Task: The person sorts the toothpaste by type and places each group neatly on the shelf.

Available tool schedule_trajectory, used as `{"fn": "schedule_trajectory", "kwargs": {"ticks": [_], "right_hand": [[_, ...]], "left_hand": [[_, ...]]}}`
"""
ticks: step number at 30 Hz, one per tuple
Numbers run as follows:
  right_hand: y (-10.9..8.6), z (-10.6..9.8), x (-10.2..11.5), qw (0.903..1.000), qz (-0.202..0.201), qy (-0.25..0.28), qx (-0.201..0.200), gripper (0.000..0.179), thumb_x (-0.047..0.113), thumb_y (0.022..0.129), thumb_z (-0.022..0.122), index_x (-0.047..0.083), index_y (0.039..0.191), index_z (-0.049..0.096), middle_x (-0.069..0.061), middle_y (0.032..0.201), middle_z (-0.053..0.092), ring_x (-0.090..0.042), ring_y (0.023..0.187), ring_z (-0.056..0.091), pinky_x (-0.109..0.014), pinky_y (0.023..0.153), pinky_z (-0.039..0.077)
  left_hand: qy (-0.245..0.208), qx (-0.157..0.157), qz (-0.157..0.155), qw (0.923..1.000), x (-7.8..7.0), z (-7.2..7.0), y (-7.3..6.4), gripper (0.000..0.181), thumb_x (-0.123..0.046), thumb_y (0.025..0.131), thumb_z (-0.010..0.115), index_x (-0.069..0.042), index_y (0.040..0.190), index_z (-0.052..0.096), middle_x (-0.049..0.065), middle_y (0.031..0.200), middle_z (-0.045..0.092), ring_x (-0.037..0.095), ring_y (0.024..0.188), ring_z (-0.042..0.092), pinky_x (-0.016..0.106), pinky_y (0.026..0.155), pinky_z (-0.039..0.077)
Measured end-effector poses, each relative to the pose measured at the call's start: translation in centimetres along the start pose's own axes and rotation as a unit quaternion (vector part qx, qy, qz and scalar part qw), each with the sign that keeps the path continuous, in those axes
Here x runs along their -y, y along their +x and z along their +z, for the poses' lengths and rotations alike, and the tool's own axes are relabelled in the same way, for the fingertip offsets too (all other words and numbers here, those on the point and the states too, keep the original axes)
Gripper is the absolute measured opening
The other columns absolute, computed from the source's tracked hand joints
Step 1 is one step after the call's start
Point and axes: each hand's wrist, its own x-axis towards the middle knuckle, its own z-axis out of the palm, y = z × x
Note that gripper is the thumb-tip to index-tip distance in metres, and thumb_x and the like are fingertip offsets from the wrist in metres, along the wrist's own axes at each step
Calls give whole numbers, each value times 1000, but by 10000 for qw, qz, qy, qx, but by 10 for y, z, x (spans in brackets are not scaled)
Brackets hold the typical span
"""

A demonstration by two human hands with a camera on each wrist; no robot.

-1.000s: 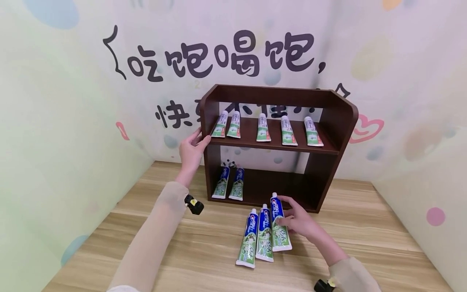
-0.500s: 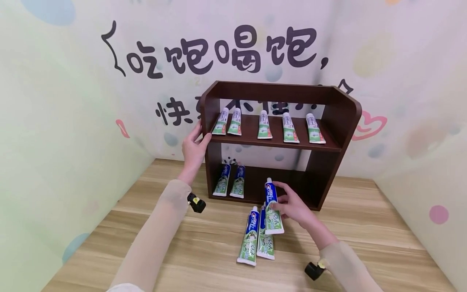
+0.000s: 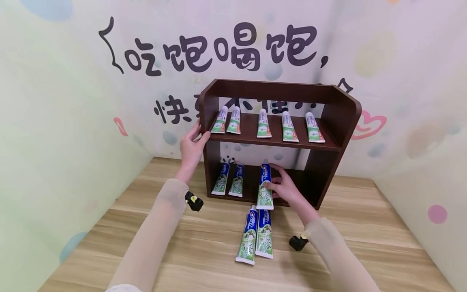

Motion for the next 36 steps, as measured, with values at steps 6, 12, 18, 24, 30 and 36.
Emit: {"fn": "schedule_trajectory", "kwargs": {"ticks": [6, 12, 18, 24, 30, 36], "right_hand": [[22, 0, -6, 9984, -164, 515, -137, 78, 11, 93, 66, 31, 156, 25, -27, 130, 59, -26, 102, 66, -46, 80, 62], [38, -1, -18, 9965, -372, 727, -201, 79, 8, 93, 65, 31, 156, 22, -27, 134, 58, -26, 104, 66, -42, 80, 61], [48, -5, -28, 9955, -381, 812, -307, 79, 6, 94, 64, 32, 156, 23, -28, 136, 58, -26, 104, 65, -42, 80, 61], [56, -5, -34, 9944, -349, 892, -443, 72, 7, 95, 62, 36, 153, 32, -26, 135, 58, -27, 105, 65, -38, 78, 62], [65, -3, -38, 9949, -199, 865, -473, 56, 11, 98, 59, 32, 147, 44, -23, 141, 55, -37, 121, 59, -54, 96, 54], [70, -3, -40, 9956, -122, 860, -363, 56, 11, 98, 58, 29, 149, 43, -25, 146, 49, -41, 128, 53, -58, 103, 49]], "left_hand": [[-57, -37, 148, 9999, 12, 1, 6, 55, -20, 93, 69, -22, 144, 51, -1, 151, 49, 18, 134, 54, 35, 106, 50], [-145, 61, -1, 9999, 2, -2, 2, 55, -15, 93, 68, -17, 145, 49, 3, 152, 48, 20, 136, 53, 36, 108, 48], [-44, 97, -79, 9999, -20, -3, -11, 55, -10, 93, 66, -10, 146, 47, 10, 151, 47, 25, 136, 52, 38, 107, 49], [-38, 83, -60, 9999, -21, -3, -11, 54, -12, 93, 66, -10, 145, 49, 10, 149, 49, 24, 135, 53, 37, 107, 49], [-198, 88, -48, 9998, 4, -2, 4, 54, -17, 92, 69, -17, 144, 51, 5, 149, 51, 20, 134, 54, 35, 107, 49], [-223, 36, 31, 9997, 11, -1, 7, 53, -21, 92, 70, -21, 142, 54, 3, 146, 54, 18, 132, 56, 34, 105, 50]]}}
